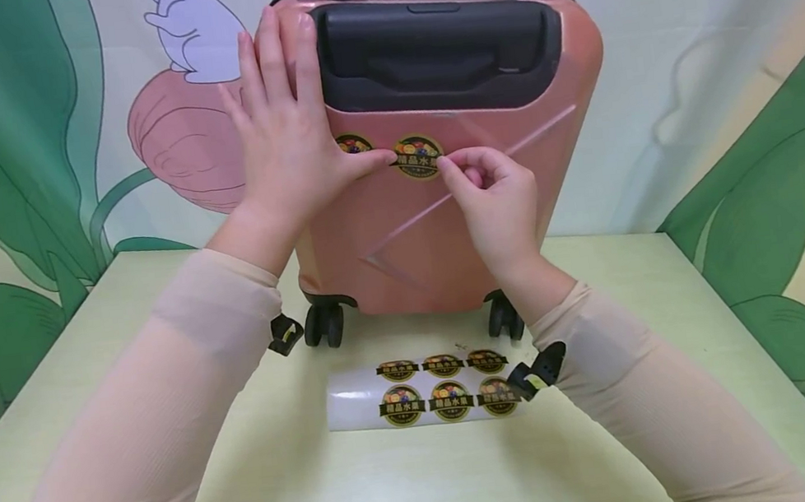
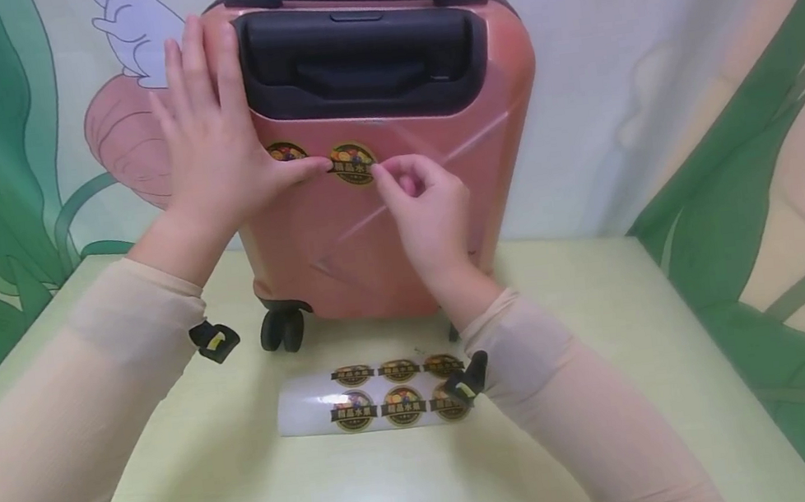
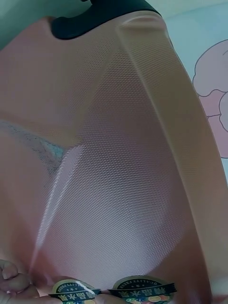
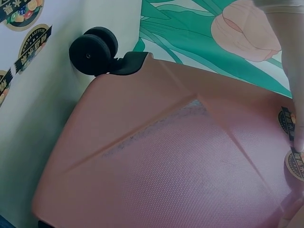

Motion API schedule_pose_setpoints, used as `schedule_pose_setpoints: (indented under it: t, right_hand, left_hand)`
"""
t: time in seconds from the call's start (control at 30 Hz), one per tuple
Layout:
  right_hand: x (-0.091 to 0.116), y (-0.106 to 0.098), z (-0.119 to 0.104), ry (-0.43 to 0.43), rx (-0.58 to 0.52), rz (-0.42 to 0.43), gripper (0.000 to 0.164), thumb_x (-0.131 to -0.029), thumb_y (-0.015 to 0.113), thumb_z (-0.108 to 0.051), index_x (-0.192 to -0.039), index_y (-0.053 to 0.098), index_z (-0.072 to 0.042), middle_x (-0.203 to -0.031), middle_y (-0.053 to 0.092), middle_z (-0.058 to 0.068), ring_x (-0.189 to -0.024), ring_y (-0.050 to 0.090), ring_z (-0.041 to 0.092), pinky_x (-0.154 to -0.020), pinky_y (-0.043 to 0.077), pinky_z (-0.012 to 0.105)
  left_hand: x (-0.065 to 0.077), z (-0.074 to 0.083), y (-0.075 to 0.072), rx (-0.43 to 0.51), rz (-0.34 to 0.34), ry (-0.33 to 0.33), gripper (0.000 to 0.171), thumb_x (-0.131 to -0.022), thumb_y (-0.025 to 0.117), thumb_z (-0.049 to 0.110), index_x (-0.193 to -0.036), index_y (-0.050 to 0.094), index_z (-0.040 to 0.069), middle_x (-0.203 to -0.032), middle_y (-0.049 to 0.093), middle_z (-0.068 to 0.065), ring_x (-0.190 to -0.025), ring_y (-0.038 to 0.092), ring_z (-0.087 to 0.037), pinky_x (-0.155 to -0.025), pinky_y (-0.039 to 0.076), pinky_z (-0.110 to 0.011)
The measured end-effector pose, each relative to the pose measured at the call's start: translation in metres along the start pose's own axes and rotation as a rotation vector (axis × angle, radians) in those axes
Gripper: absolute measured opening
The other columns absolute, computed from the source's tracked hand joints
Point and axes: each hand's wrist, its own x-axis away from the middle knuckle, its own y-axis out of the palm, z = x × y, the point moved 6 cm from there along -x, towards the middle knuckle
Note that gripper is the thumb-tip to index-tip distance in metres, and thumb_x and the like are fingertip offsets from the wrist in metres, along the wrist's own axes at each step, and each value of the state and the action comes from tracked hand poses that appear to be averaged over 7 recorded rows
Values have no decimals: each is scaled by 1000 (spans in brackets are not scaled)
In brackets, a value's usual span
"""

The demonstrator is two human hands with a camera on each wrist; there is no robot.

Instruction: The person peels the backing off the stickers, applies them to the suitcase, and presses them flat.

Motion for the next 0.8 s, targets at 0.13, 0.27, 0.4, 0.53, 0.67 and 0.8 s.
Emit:
schedule_pose_setpoints:
  t: [0.13,0.27,0.4,0.53,0.67,0.8]
  right_hand:
    - [0,0,1,2,9,-2,23,-84,71,-22,-90,71,0,-66,46,7,-60,41,15,-51,31,20]
    - [0,0,2,0,29,-10,22,-84,70,-22,-94,72,-2,-66,45,6,-60,40,15,-50,30,20]
    - [2,0,4,3,47,-27,23,-85,69,-23,-99,72,-5,-66,46,7,-62,42,16,-49,30,20]
    - [3,-3,5,-14,67,-33,23,-87,67,-24,-101,72,-6,-67,47,6,-64,43,16,-50,32,20]
    - [7,-5,2,-163,114,-34,22,-88,64,-17,-104,70,-3,-64,48,6,-60,43,15,-52,34,21]
    - [18,4,-9,-526,428,-128,34,-91,56,-12,-123,59,-2,-62,52,6,-52,43,15,-45,34,26]
  left_hand:
    - [-1,0,0,-7,-2,-6,126,-59,60,79,-150,1,14,-153,-2,-15,-139,-8,-33,-104,2,-62]
    - [-1,0,1,-10,-1,-7,128,-58,61,79,-150,1,14,-153,-1,-15,-139,-7,-33,-104,3,-63]
    - [-2,0,2,-12,-2,-10,128,-58,61,79,-150,1,14,-154,-2,-15,-139,-7,-33,-104,3,-63]
    - [-2,0,3,-14,4,-11,128,-58,61,79,-150,1,13,-154,-2,-15,-140,-7,-33,-103,4,-64]
    - [-1,-1,2,-10,8,-6,127,-58,60,80,-150,2,13,-154,-2,-14,-140,-6,-33,-103,3,-64]
    - [-1,-2,-1,-3,34,32,115,-66,50,81,-150,6,15,-154,0,-14,-140,-6,-30,-105,-2,-60]
